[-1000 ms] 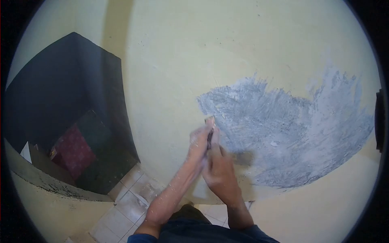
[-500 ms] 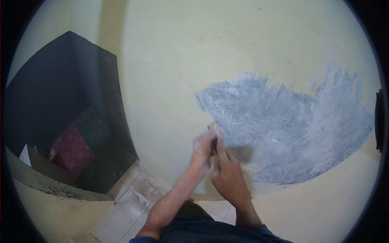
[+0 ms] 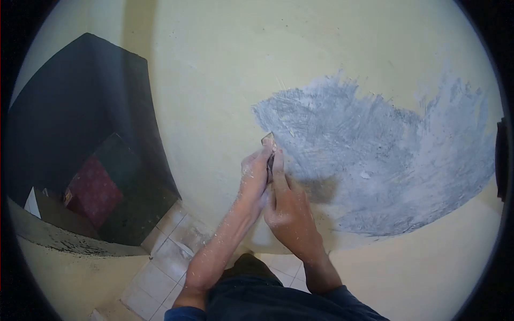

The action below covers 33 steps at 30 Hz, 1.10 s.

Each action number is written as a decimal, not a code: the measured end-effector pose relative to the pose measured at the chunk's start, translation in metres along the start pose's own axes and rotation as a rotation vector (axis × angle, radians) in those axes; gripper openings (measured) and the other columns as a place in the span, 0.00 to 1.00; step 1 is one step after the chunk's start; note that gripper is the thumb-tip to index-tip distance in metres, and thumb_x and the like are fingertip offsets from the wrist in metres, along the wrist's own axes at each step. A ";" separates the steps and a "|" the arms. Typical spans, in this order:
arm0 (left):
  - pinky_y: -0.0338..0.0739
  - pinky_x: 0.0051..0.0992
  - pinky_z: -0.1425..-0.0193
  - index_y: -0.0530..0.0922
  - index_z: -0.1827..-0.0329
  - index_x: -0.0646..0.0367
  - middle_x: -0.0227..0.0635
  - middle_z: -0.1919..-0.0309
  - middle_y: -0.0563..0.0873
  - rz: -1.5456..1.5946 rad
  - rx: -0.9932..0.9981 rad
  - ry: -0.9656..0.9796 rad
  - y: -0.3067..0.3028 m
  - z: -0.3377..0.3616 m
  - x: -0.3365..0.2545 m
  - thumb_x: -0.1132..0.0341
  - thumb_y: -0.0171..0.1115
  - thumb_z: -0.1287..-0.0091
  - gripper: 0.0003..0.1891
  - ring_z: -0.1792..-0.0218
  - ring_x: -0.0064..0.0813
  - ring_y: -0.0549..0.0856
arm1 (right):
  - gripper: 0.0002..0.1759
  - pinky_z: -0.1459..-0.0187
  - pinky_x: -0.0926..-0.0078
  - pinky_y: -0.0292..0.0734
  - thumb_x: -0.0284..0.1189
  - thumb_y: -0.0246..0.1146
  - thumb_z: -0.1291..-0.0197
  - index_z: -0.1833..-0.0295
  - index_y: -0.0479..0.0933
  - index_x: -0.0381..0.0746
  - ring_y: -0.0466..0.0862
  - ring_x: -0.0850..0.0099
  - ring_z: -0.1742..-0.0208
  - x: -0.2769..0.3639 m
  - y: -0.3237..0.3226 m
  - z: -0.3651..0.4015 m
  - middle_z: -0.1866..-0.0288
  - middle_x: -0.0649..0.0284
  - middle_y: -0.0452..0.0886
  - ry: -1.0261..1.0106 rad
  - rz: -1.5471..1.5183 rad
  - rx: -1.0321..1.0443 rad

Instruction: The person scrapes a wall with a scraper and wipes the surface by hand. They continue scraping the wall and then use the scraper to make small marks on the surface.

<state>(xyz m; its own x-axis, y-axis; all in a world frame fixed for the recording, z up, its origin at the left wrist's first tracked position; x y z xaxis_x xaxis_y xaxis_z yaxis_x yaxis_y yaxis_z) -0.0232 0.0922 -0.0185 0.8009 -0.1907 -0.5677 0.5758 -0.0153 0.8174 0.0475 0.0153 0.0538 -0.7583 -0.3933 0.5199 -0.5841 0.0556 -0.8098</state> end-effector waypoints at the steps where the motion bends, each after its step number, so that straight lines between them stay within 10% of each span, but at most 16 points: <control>1: 0.71 0.27 0.66 0.76 0.61 0.52 0.26 0.69 0.77 -0.033 -0.026 -0.009 -0.004 -0.003 0.003 0.46 0.55 0.28 0.18 0.69 0.21 0.74 | 0.41 0.47 0.49 0.70 0.18 0.51 0.44 0.24 0.46 0.29 0.73 0.35 0.47 -0.003 -0.003 0.000 0.42 0.33 0.70 0.011 -0.004 0.054; 4: 0.64 0.23 0.75 0.74 0.74 0.53 0.21 0.80 0.72 -0.118 -0.115 -0.003 0.003 0.004 0.015 0.46 0.58 0.29 0.21 0.80 0.14 0.67 | 0.39 0.50 0.48 0.69 0.17 0.52 0.44 0.25 0.48 0.30 0.74 0.37 0.51 -0.010 0.000 0.006 0.45 0.36 0.73 -0.017 0.035 -0.015; 5: 0.75 0.30 0.62 0.76 0.59 0.54 0.28 0.68 0.78 -0.168 -0.067 -0.050 -0.006 -0.002 0.019 0.46 0.55 0.28 0.19 0.66 0.22 0.76 | 0.38 0.52 0.48 0.68 0.16 0.51 0.44 0.25 0.52 0.30 0.75 0.39 0.55 -0.012 0.000 0.008 0.50 0.38 0.76 -0.033 0.060 -0.072; 12: 0.75 0.29 0.59 0.77 0.56 0.54 0.29 0.67 0.78 -0.070 -0.071 -0.059 -0.019 -0.010 0.018 0.45 0.55 0.29 0.20 0.64 0.24 0.77 | 0.38 0.53 0.51 0.71 0.17 0.52 0.43 0.25 0.50 0.26 0.76 0.40 0.57 -0.003 0.005 0.001 0.52 0.37 0.76 -0.148 0.045 -0.062; 17: 0.63 0.19 0.75 0.78 0.69 0.53 0.21 0.77 0.76 -0.026 -0.164 -0.100 0.001 0.008 -0.001 0.46 0.59 0.30 0.19 0.78 0.13 0.70 | 0.37 0.56 0.52 0.72 0.15 0.52 0.43 0.27 0.52 0.24 0.76 0.41 0.58 0.005 0.013 0.003 0.52 0.36 0.76 -0.070 -0.059 -0.031; 33: 0.65 0.21 0.73 0.78 0.72 0.55 0.22 0.77 0.76 -0.242 -0.147 0.085 0.006 0.001 0.006 0.46 0.60 0.30 0.21 0.76 0.14 0.71 | 0.35 0.51 0.56 0.75 0.13 0.50 0.42 0.27 0.51 0.22 0.79 0.40 0.51 -0.023 0.017 0.011 0.45 0.31 0.74 -0.164 -0.077 -0.255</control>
Point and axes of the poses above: each hand's wrist, its own z-axis away from the middle knuckle, its own y-axis out of the palm, x = y × z, the point moved 3 cm from there along -z, towards the middle knuckle
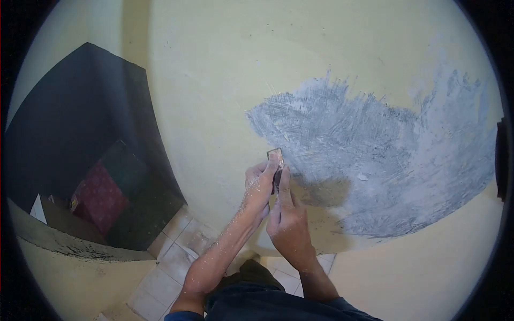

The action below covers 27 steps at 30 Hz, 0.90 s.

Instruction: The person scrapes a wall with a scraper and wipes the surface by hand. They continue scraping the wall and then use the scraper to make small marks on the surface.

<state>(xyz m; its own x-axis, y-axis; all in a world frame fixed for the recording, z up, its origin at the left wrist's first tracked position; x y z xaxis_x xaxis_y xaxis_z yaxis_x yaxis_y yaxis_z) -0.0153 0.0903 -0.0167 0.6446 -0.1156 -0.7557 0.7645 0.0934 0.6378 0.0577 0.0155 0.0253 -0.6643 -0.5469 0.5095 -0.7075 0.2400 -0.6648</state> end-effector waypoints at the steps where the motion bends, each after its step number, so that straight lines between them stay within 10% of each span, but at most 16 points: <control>1: 0.61 0.20 0.74 0.78 0.74 0.55 0.21 0.78 0.74 0.021 -0.003 0.009 0.002 0.002 0.000 0.44 0.60 0.31 0.23 0.76 0.12 0.69 | 0.36 0.51 0.56 0.75 0.13 0.50 0.42 0.27 0.51 0.22 0.79 0.40 0.51 0.004 0.000 -0.005 0.45 0.31 0.74 -0.016 -0.012 -0.004; 6: 0.74 0.22 0.70 0.80 0.66 0.56 0.26 0.73 0.81 -0.176 0.049 -0.033 -0.013 0.000 0.013 0.50 0.58 0.28 0.18 0.71 0.18 0.79 | 0.36 0.52 0.57 0.75 0.13 0.50 0.43 0.27 0.51 0.22 0.79 0.39 0.51 0.002 0.001 0.005 0.45 0.31 0.74 0.066 -0.016 0.022; 27: 0.61 0.20 0.76 0.76 0.74 0.53 0.22 0.79 0.74 0.113 0.030 -0.050 -0.004 0.003 0.006 0.47 0.58 0.29 0.21 0.79 0.13 0.68 | 0.40 0.52 0.52 0.74 0.15 0.52 0.48 0.26 0.51 0.25 0.77 0.40 0.52 0.017 -0.003 -0.008 0.53 0.35 0.77 0.196 0.184 0.245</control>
Point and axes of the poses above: each hand's wrist, its own z-axis away from the middle knuckle, its own y-axis out of the palm, x = y × z, the point moved 3 cm from there along -z, towards the middle knuckle
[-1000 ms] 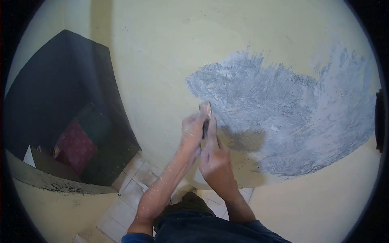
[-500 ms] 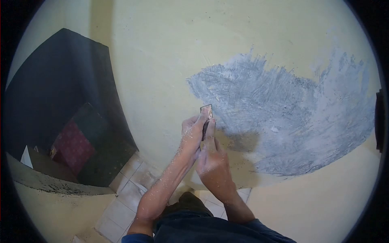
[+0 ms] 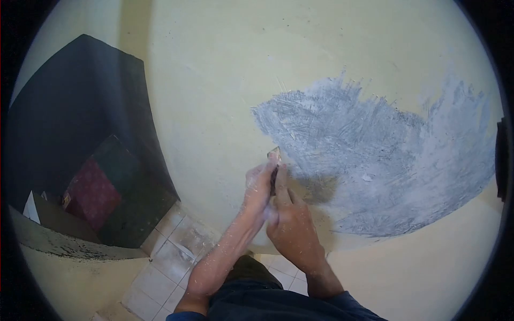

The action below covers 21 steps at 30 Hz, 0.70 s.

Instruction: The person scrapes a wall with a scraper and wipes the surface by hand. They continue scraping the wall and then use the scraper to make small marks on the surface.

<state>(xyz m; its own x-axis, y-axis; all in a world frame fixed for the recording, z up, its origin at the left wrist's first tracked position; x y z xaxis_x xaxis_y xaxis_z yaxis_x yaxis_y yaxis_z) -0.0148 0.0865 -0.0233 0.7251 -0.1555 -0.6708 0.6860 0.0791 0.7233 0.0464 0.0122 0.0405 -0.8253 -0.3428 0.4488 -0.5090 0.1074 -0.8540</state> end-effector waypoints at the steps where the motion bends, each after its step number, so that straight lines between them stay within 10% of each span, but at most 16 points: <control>1: 0.61 0.20 0.76 0.76 0.74 0.53 0.22 0.79 0.75 -0.010 0.006 -0.010 -0.003 -0.001 -0.004 0.47 0.58 0.29 0.21 0.79 0.13 0.68 | 0.40 0.52 0.52 0.73 0.15 0.52 0.47 0.26 0.51 0.26 0.77 0.40 0.51 0.000 0.007 -0.001 0.52 0.35 0.77 -0.014 -0.028 -0.014; 11: 0.69 0.21 0.69 0.79 0.67 0.55 0.23 0.75 0.77 -0.020 0.007 -0.027 -0.012 -0.008 -0.013 0.49 0.57 0.28 0.18 0.74 0.15 0.74 | 0.42 0.56 0.48 0.76 0.23 0.54 0.42 0.24 0.44 0.27 0.79 0.39 0.56 -0.008 0.010 -0.008 0.48 0.34 0.73 -0.244 -0.095 -0.090; 21: 0.68 0.22 0.71 0.76 0.70 0.54 0.23 0.76 0.75 -0.027 -0.008 -0.073 -0.008 0.004 0.001 0.48 0.57 0.28 0.19 0.76 0.15 0.72 | 0.39 0.53 0.50 0.73 0.16 0.52 0.45 0.26 0.50 0.25 0.77 0.40 0.53 0.001 0.005 0.008 0.50 0.36 0.75 0.050 -0.047 0.027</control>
Point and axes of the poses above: each hand's wrist, its own z-axis away from the middle knuckle, its own y-axis out of the palm, x = y × z, the point moved 3 cm from there along -z, towards the middle knuckle
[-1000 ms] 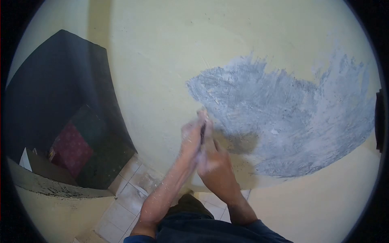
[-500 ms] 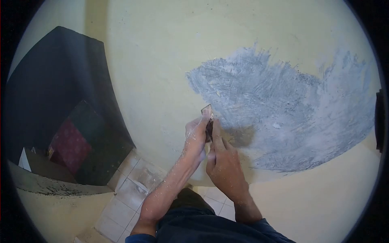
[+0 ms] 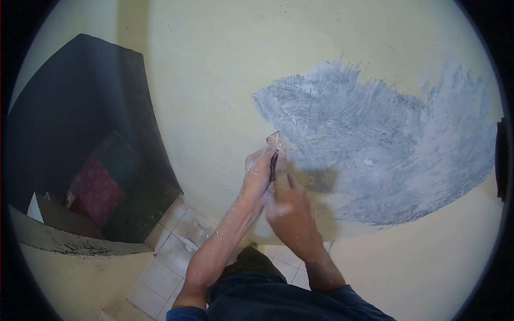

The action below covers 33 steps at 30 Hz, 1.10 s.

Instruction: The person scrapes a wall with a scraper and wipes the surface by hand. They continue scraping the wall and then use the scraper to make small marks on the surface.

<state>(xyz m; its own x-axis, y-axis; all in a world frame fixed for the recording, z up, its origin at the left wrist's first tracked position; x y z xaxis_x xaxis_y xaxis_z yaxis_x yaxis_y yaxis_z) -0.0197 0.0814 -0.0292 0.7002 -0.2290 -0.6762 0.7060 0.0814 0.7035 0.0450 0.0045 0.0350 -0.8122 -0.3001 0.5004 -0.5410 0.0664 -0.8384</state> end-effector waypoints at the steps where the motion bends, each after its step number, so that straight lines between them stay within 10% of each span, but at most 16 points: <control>1: 0.67 0.22 0.72 0.76 0.71 0.54 0.23 0.77 0.74 0.009 0.018 0.041 0.002 0.000 -0.001 0.48 0.56 0.28 0.20 0.77 0.15 0.71 | 0.39 0.52 0.51 0.73 0.16 0.52 0.45 0.26 0.50 0.24 0.77 0.40 0.53 -0.004 -0.006 0.001 0.51 0.35 0.75 0.003 -0.008 -0.010; 7: 0.66 0.21 0.74 0.76 0.72 0.54 0.22 0.78 0.74 0.042 0.021 -0.062 0.010 0.007 -0.004 0.49 0.56 0.27 0.20 0.78 0.15 0.71 | 0.36 0.50 0.53 0.74 0.16 0.52 0.44 0.28 0.54 0.24 0.79 0.41 0.55 -0.025 0.012 0.004 0.55 0.34 0.76 -0.198 0.125 -0.146; 11: 0.70 0.22 0.73 0.76 0.70 0.55 0.24 0.77 0.75 -0.038 0.016 -0.006 0.005 -0.003 0.016 0.51 0.53 0.25 0.20 0.78 0.16 0.72 | 0.39 0.49 0.50 0.75 0.21 0.51 0.41 0.24 0.46 0.28 0.77 0.36 0.49 -0.019 -0.008 0.003 0.40 0.31 0.69 0.000 -0.094 0.010; 30: 0.76 0.28 0.63 0.77 0.61 0.56 0.30 0.68 0.79 -0.062 0.022 0.064 -0.011 -0.015 0.008 0.49 0.56 0.27 0.18 0.68 0.22 0.78 | 0.37 0.50 0.54 0.73 0.17 0.53 0.46 0.29 0.52 0.19 0.79 0.47 0.62 -0.022 0.017 0.002 0.54 0.38 0.77 -0.205 0.157 -0.073; 33: 0.65 0.20 0.72 0.77 0.70 0.54 0.22 0.77 0.74 0.059 -0.030 0.056 -0.005 -0.009 0.009 0.50 0.55 0.26 0.19 0.74 0.13 0.70 | 0.38 0.54 0.55 0.74 0.16 0.53 0.45 0.27 0.52 0.24 0.79 0.44 0.61 -0.011 0.009 0.002 0.54 0.38 0.77 -0.229 0.125 -0.130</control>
<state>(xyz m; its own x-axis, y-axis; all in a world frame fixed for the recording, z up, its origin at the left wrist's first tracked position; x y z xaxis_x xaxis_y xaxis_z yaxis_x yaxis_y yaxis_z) -0.0159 0.0880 -0.0414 0.7450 -0.1686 -0.6454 0.6655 0.1225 0.7363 0.0492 0.0063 0.0214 -0.8117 -0.4878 0.3211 -0.4756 0.2330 -0.8482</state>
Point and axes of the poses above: each hand's wrist, its own z-axis away from the middle knuckle, its own y-axis out of the palm, x = y × z, the point moved 3 cm from there along -z, towards the middle knuckle
